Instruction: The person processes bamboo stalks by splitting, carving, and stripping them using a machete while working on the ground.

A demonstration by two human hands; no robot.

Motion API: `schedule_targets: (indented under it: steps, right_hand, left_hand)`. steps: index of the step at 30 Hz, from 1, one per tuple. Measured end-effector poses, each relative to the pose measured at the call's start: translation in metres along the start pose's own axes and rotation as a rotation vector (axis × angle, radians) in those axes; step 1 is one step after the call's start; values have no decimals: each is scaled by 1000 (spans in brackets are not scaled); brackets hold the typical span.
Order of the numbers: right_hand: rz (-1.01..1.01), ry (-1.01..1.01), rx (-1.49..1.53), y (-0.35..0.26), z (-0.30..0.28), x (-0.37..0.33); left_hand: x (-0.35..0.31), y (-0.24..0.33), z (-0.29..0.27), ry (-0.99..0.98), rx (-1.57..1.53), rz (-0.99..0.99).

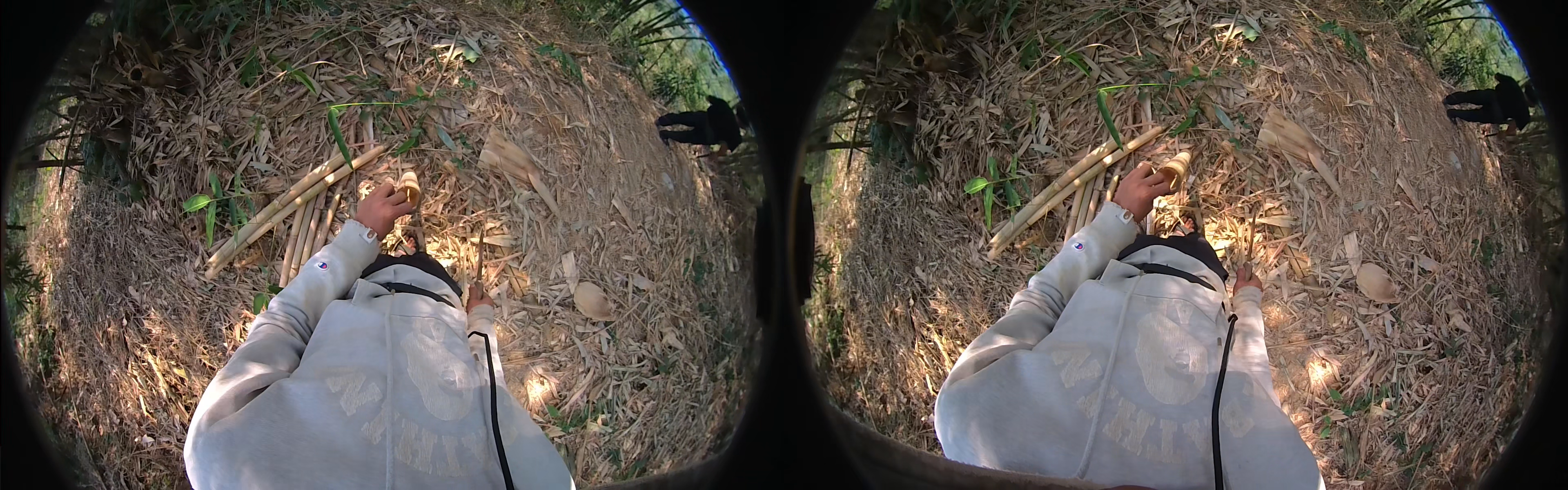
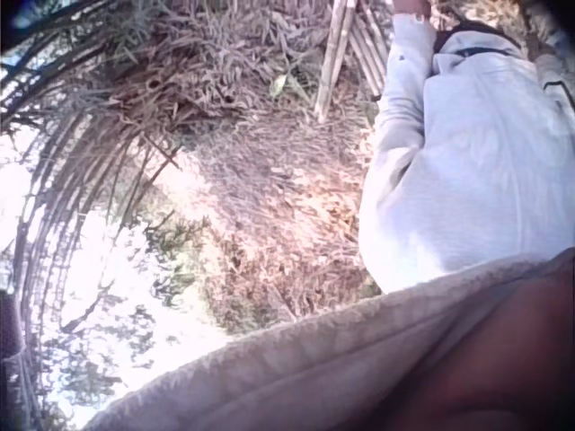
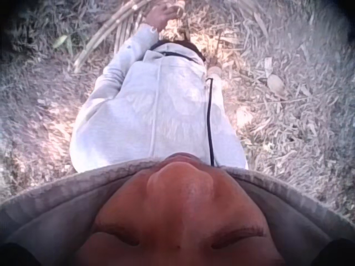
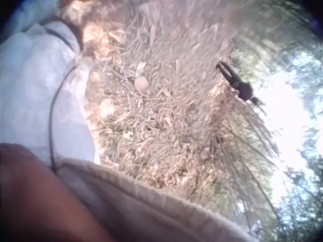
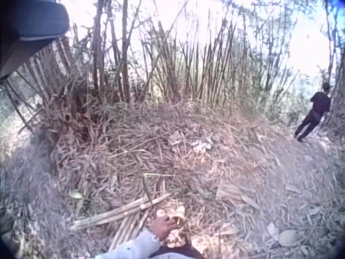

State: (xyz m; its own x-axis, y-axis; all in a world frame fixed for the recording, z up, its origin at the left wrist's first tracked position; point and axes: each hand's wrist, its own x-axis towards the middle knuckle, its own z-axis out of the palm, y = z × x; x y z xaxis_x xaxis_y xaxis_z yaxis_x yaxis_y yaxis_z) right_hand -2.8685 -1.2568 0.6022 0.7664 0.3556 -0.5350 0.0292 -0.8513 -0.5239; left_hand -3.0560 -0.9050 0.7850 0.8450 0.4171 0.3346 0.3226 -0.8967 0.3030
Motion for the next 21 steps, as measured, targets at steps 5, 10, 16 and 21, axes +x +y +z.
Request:
schedule_targets:
  steps: [5,10,16,21]
  right_hand:
    - [-200,125,-6,-110,-63,-30]
    - [-397,-28,255,-207,-110,-67]
    - [-571,-224,92,-277,-100,-79]
    - [-605,-267,116,-275,-85,-76]
  left_hand:
    - [23,4,-11,43,4,28]
    - [36,5,-7,71,37,-41]
    - [34,-7,1,64,42,-134]
    - [34,1,-1,73,-5,-111]
